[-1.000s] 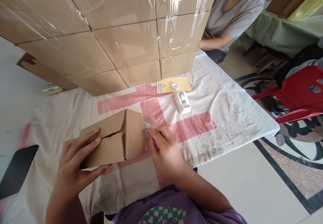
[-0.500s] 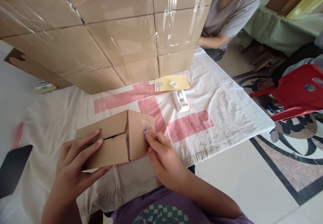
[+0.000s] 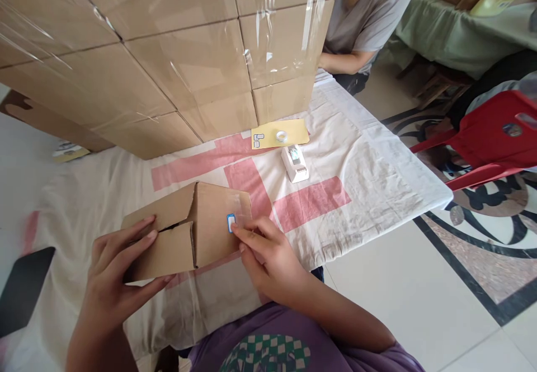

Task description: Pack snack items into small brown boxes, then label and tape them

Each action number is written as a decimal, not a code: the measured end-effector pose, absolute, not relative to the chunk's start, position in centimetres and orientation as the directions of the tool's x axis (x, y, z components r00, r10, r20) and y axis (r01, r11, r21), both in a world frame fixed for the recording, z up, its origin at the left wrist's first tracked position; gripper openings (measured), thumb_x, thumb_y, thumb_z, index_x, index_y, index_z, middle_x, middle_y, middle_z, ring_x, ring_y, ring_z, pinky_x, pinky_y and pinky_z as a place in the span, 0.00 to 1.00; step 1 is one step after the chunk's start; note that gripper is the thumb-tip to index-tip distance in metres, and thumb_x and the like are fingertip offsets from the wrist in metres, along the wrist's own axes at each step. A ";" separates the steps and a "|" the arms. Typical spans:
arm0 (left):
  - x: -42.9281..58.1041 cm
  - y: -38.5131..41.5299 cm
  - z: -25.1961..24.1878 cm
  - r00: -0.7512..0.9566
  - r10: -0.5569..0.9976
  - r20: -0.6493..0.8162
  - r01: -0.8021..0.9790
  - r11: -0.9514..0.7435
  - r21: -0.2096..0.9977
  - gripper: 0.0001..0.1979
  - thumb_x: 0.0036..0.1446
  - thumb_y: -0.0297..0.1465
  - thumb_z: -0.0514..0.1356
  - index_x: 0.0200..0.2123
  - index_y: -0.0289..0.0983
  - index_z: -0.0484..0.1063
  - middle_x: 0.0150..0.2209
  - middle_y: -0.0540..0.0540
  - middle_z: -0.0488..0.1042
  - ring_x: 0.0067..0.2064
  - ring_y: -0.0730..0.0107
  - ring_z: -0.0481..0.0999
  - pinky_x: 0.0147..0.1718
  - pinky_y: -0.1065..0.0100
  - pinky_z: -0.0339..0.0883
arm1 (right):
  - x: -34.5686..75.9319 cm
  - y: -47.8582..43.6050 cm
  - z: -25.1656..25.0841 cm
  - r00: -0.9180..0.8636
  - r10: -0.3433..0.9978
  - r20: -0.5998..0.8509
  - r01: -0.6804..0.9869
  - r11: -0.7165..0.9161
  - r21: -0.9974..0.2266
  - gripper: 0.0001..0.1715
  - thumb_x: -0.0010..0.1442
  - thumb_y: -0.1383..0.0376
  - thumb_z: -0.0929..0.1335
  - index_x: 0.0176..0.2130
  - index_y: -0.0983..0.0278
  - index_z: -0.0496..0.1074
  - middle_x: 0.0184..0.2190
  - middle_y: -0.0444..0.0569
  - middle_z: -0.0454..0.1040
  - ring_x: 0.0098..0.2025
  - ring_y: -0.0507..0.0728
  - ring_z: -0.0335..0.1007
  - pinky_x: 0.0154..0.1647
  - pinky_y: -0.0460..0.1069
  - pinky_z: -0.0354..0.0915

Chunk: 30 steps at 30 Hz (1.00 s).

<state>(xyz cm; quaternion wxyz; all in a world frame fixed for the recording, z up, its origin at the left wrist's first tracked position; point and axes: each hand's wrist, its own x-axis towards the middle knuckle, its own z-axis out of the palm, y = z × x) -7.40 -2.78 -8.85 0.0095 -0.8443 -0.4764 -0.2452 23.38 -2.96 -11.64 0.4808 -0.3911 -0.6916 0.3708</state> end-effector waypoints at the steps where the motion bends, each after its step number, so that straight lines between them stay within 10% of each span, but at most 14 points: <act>1: -7.6 -2.9 -8.9 0.420 0.804 0.420 0.811 -0.541 0.225 0.39 0.58 0.34 0.70 0.69 0.53 0.59 0.67 0.39 0.69 0.60 0.41 0.74 0.51 0.44 0.70 | 23.4 -2.7 -11.6 -0.208 0.906 0.368 0.187 0.406 -0.894 0.29 0.70 0.72 0.66 0.64 0.49 0.72 0.45 0.51 0.74 0.45 0.58 0.75 0.44 0.54 0.76; 30: -10.4 -2.5 -10.7 0.344 0.766 0.543 0.761 -0.566 0.317 0.39 0.54 0.38 0.71 0.68 0.49 0.64 0.66 0.33 0.70 0.59 0.39 0.75 0.55 0.45 0.65 | 21.3 3.0 -8.8 -0.384 0.912 0.143 -0.027 0.144 -0.989 0.07 0.63 0.69 0.71 0.42 0.62 0.72 0.36 0.43 0.68 0.35 0.51 0.64 0.33 0.47 0.61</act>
